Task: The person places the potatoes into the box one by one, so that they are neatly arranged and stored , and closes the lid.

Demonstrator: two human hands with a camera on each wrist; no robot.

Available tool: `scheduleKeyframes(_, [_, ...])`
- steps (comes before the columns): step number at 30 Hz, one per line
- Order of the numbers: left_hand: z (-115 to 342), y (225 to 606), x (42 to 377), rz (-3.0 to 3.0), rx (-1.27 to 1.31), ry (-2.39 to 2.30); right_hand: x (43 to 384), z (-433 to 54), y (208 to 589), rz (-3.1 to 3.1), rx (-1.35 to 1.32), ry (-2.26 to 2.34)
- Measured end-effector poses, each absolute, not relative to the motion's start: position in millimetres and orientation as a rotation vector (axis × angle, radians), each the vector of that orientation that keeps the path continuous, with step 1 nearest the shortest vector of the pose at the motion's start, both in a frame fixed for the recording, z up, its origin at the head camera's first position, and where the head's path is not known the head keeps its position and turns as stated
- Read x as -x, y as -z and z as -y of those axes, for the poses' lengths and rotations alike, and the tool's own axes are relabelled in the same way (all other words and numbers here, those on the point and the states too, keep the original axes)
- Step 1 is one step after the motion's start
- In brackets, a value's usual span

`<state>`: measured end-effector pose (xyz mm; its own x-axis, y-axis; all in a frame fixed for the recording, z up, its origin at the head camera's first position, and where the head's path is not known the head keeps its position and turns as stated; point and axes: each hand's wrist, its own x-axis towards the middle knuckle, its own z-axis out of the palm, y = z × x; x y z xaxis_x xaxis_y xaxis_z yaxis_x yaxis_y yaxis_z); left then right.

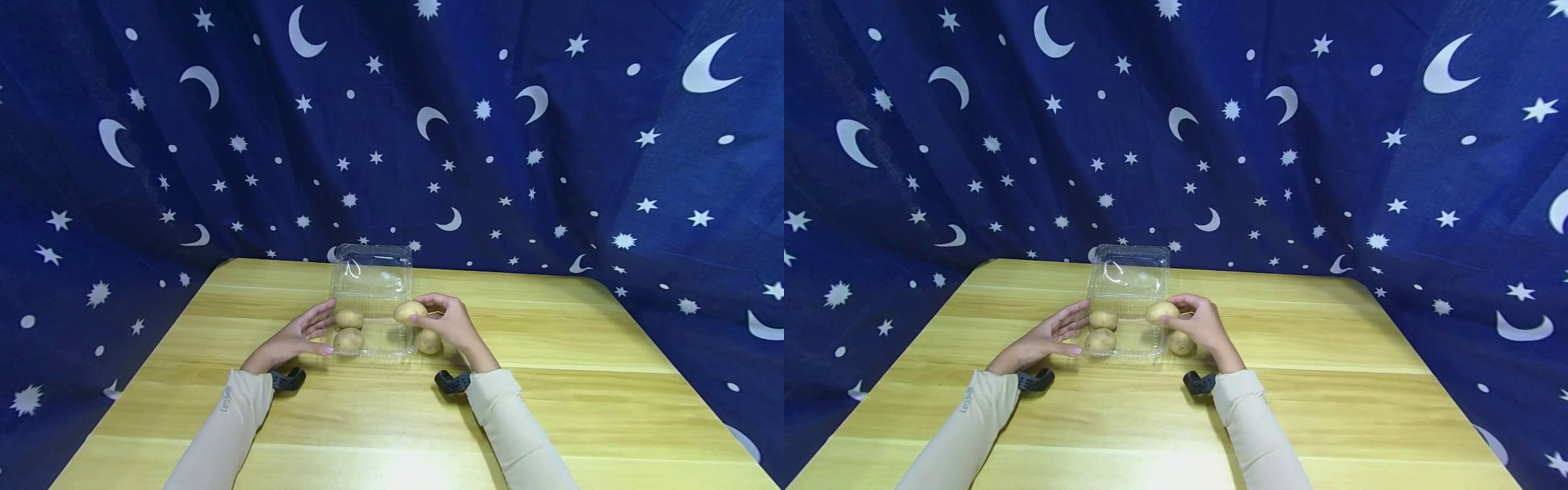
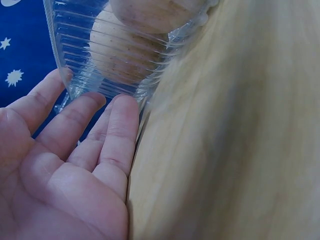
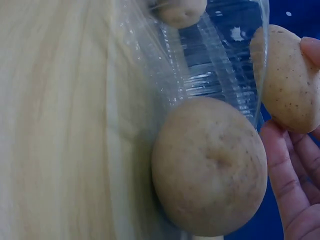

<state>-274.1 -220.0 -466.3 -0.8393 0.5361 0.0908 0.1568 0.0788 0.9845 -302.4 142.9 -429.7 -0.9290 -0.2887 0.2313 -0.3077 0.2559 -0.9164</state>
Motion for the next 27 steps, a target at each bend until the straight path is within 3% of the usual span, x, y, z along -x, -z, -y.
scheduleKeyframes(27, [221, 468, 275, -2.055, -0.7, -1.843, 290, -118, 424, 2.457, -0.863, -1.671])
